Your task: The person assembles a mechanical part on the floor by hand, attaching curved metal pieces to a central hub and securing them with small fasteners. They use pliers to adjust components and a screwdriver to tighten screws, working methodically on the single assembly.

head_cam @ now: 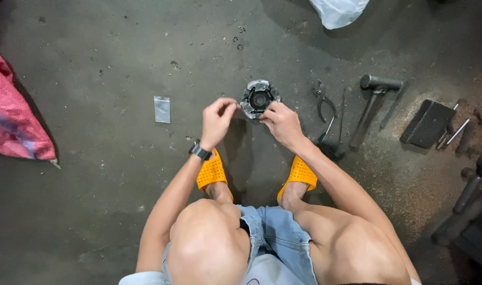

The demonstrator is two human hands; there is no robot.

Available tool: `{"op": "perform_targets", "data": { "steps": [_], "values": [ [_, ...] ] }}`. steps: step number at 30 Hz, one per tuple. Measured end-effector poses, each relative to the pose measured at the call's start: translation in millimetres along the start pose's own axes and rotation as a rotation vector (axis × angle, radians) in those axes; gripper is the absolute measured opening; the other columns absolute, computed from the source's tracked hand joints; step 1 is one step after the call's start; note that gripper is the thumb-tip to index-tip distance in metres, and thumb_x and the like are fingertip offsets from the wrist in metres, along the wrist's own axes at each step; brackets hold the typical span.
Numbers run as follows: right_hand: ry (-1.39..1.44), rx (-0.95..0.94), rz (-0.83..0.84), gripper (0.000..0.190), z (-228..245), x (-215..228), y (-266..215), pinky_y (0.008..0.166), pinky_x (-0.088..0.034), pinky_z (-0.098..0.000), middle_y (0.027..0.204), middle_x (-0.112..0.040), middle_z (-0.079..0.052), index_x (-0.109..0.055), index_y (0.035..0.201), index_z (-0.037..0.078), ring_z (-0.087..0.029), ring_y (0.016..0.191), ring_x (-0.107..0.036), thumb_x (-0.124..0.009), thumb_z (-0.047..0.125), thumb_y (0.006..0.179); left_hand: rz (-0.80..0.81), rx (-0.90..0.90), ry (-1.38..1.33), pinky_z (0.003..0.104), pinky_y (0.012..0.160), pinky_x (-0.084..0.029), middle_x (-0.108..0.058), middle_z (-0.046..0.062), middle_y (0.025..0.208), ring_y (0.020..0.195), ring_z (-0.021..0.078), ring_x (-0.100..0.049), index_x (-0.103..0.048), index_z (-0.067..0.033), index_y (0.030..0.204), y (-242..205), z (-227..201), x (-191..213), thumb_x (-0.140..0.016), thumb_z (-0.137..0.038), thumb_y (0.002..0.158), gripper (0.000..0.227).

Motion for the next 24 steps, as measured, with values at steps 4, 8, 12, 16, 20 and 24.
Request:
{"op": "perform_targets", "data": {
  "steps": [4,8,12,16,20,24],
  "values": [
    [-0.042,-0.011,0.028,0.009,-8,-9,6,0.062,-0.050,-0.0293,0.075,-0.054,0.002,-0.063,0.074,0.015,-0.017,0.070,-0.059,-0.072,0.018,0.073,-0.044,-0.139,0.130,0.025,0.062,-0.051,-0.069,0.003,0.077,0.070,0.0128,-0.065,-0.066,-0.0100,0.091,44,-21,16,-0.060,-0.007,0.087,0.008],
    [-0.089,0.016,0.001,0.010,-7,-12,2,0.058,-0.050,-0.0316,0.072,-0.049,0.000,-0.058,0.082,0.015,-0.021,0.068,-0.059,-0.066,0.020,0.080,-0.068,-0.283,0.281,0.027,0.060,-0.050,-0.066,0.006,0.076,0.069,0.0182,-0.063,-0.063,-0.0087,0.089,86,-19,24,-0.059,-0.004,0.086,0.007],
    [-0.251,0.173,-0.138,0.008,-9,-15,-9,0.052,-0.046,-0.0279,0.073,-0.046,0.002,-0.059,0.081,0.018,-0.018,0.062,-0.054,-0.059,0.023,0.087,-0.021,-0.497,0.631,0.034,0.065,-0.047,-0.054,0.004,0.077,0.074,0.0243,-0.057,-0.057,-0.0093,0.089,115,-5,15,-0.064,-0.009,0.083,0.009],
    [-0.338,0.201,-0.215,0.010,-2,-5,-6,0.050,-0.041,-0.0255,0.072,-0.041,0.004,-0.059,0.081,0.022,-0.013,0.058,-0.047,-0.057,0.028,0.089,-0.010,-0.566,0.801,0.035,0.067,-0.043,-0.048,0.004,0.079,0.077,0.0241,-0.051,-0.057,-0.0086,0.089,128,-15,-2,-0.065,-0.009,0.080,0.013],
    [-0.340,0.253,-0.167,0.007,12,3,-4,0.045,-0.036,-0.0261,0.072,-0.051,-0.010,-0.065,0.091,0.009,-0.018,0.057,-0.047,-0.065,0.013,0.087,0.000,-0.616,0.890,0.037,0.060,-0.036,-0.051,0.009,0.082,0.075,0.0260,-0.046,-0.061,-0.0054,0.087,139,-17,-20,-0.063,-0.007,0.080,0.007],
    [-0.318,0.249,-0.171,0.009,8,-2,-10,0.045,-0.033,-0.0281,0.072,-0.049,-0.010,-0.063,0.096,0.008,-0.019,0.055,-0.045,-0.061,0.008,0.088,-0.008,-0.603,1.008,0.038,0.061,-0.034,-0.049,0.008,0.082,0.074,0.0268,-0.044,-0.058,-0.0080,0.082,145,-14,-27,-0.062,-0.009,0.079,0.005]
  ]
}}
Point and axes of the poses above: each hand's wrist, its own y-axis towards the middle knuckle, its own x-axis out of the back of the hand, z = x × y, the point moved 5 cm from there along y, towards the middle knuckle
